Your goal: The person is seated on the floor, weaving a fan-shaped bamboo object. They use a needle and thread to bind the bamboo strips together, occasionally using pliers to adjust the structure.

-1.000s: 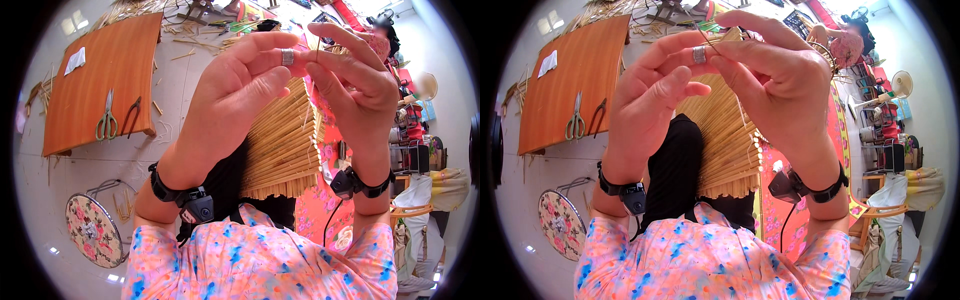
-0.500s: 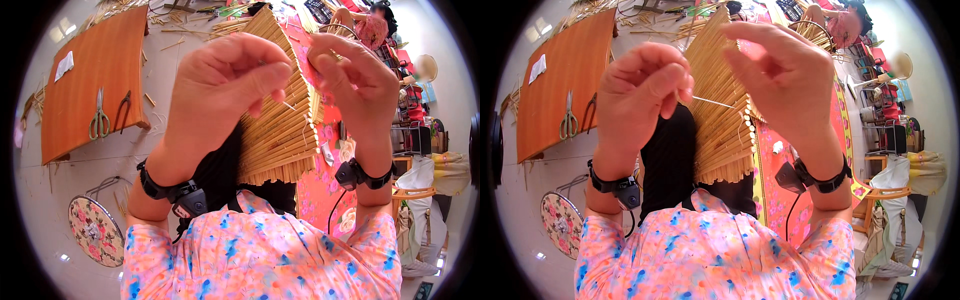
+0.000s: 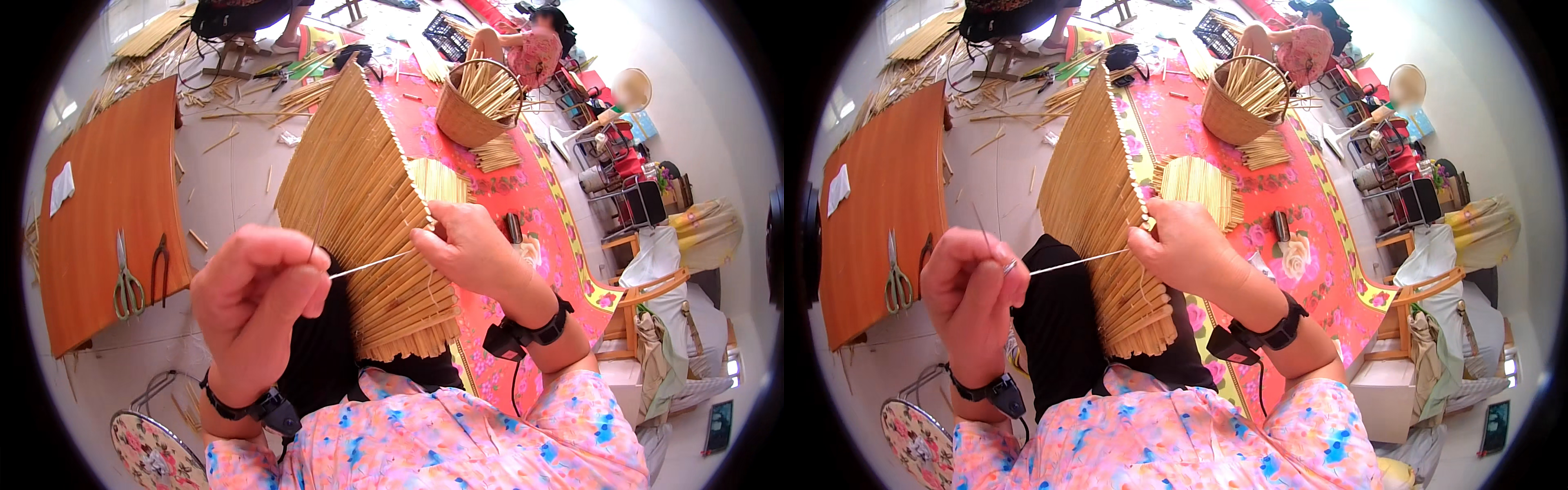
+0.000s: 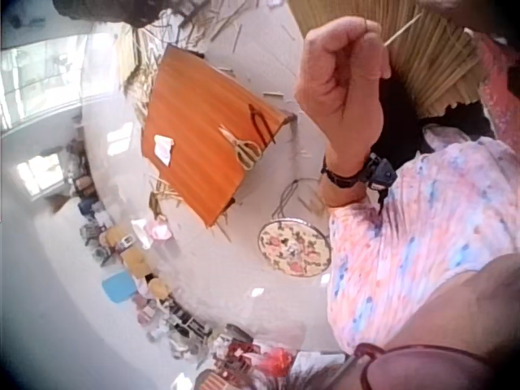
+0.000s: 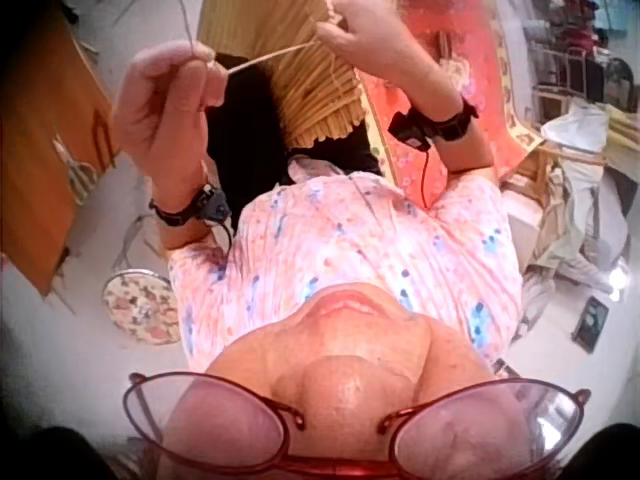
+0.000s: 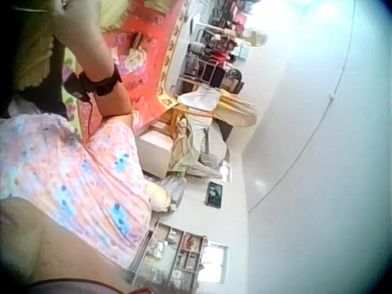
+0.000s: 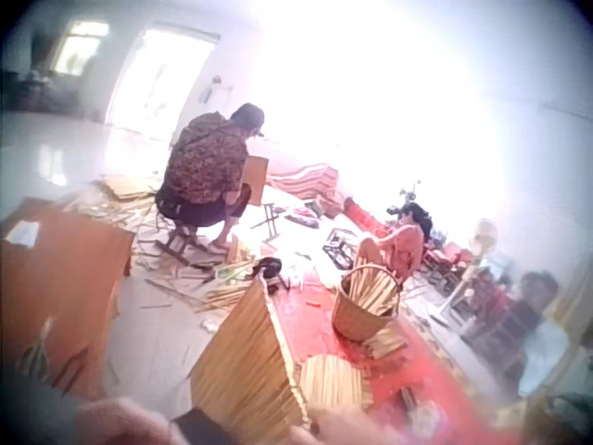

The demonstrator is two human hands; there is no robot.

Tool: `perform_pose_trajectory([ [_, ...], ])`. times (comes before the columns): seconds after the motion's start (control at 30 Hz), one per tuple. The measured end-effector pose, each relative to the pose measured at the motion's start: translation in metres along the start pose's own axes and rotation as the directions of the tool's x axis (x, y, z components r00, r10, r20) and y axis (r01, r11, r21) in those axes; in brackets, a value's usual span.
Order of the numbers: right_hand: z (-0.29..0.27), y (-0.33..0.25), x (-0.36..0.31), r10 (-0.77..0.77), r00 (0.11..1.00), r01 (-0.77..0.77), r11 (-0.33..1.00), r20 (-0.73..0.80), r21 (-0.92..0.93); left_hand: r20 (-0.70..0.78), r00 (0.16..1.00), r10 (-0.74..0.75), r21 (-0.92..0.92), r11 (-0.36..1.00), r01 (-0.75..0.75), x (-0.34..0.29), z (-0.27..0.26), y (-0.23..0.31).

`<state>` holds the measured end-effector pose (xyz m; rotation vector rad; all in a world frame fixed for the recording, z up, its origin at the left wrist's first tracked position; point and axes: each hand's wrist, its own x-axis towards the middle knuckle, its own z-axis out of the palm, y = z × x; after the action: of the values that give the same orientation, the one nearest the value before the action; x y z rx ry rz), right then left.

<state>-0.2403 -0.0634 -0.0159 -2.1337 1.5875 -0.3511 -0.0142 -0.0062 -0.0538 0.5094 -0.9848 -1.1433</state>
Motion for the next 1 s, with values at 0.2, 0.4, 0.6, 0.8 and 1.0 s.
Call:
perform_pose_trajectory([
  [0.2, -0.001, -0.003, 0.002, -0.017, 1.0, 0.019, 0.996, 0.021, -0.086, 0.059, 0.994, 0.095, 0.137, 0.985, -0.102, -0.005, -0.011, 0.007],
  [0.4, 0.006, 0.004, 0.0, -0.014, 0.999, 0.01, 0.995, -0.042, -0.103, 0.063, 0.989, 0.131, 0.251, 0.957, -0.143, -0.007, -0.014, 0.008],
  [0.6, 0.007, 0.017, -0.015, 0.028, 0.998, -0.013, 0.969, -0.055, 0.245, -0.002, 0.997, 0.072, 0.046, 0.996, -0.072, -0.007, -0.013, -0.025],
  [0.8, 0.01, 0.055, -0.085, 0.041, 0.996, -0.088, 0.665, 0.081, 0.741, 0.168, 0.976, -0.137, -0.004, 0.99, 0.14, -0.048, 0.006, -0.09],
  [1.0, 0.06, 0.026, -0.116, 0.004, 0.992, 0.097, 0.627, -0.128, 0.773, 0.074, 0.979, -0.191, -0.266, 0.942, 0.204, -0.061, 0.029, -0.126],
])
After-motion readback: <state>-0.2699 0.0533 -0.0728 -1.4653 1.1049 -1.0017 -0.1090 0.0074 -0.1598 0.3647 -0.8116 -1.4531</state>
